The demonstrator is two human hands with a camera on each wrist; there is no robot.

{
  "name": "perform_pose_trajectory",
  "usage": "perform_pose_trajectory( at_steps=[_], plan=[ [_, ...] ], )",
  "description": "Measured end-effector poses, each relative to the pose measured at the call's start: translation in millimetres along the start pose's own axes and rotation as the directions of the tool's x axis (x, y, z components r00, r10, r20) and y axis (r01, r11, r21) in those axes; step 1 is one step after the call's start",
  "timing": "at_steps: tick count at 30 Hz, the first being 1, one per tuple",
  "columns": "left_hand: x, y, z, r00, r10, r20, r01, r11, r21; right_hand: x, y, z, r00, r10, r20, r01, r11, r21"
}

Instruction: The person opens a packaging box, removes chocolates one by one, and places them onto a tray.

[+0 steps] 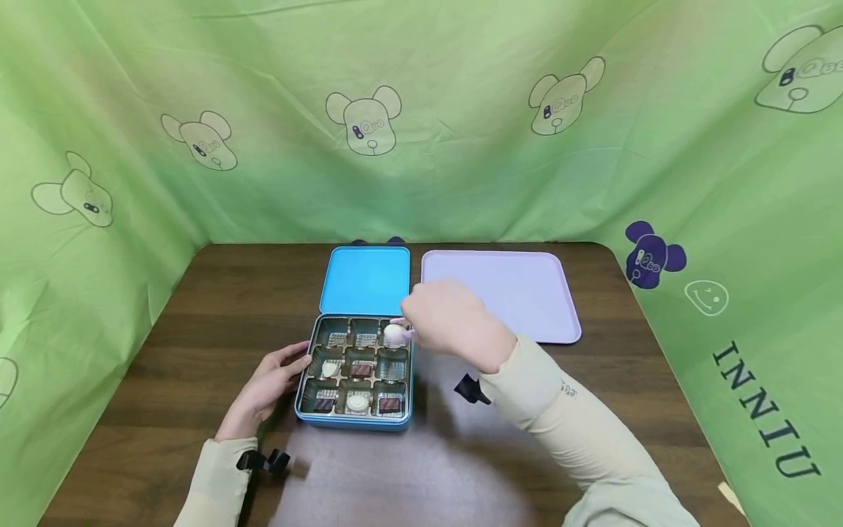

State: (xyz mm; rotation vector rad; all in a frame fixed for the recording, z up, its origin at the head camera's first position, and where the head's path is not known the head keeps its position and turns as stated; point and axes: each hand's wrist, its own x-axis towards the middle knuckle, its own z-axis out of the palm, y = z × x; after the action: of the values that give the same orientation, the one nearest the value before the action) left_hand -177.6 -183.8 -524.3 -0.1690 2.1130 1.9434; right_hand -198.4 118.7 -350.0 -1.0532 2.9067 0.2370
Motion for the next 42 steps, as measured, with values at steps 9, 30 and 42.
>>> perform_pose_trajectory(
  at_steps=[9, 30, 42],
  plan=[
    [-0.1, -2.3, 0.0, 1.0, -0.008, -0.006, 0.008, 1.0, -0.007, -3.1, 30.0, -3.5, 0.996, 0.081, -0.036, -0.079, 0.996, 0.05],
    [-1.9, -0.5, 1.5, 1.0, -0.004, -0.012, 0.004, 1.0, -0.004, -0.7, 85.1, 26.5, 0.961, 0.266, 0.08, -0.275, 0.952, 0.133],
    [-3.6, 2.4, 0.5, 1.0, -0.009, -0.009, 0.009, 1.0, 0.013, 0.6, 98.9, 54.9, 0.946, 0.285, 0.157, -0.303, 0.947, 0.104]
  ],
)
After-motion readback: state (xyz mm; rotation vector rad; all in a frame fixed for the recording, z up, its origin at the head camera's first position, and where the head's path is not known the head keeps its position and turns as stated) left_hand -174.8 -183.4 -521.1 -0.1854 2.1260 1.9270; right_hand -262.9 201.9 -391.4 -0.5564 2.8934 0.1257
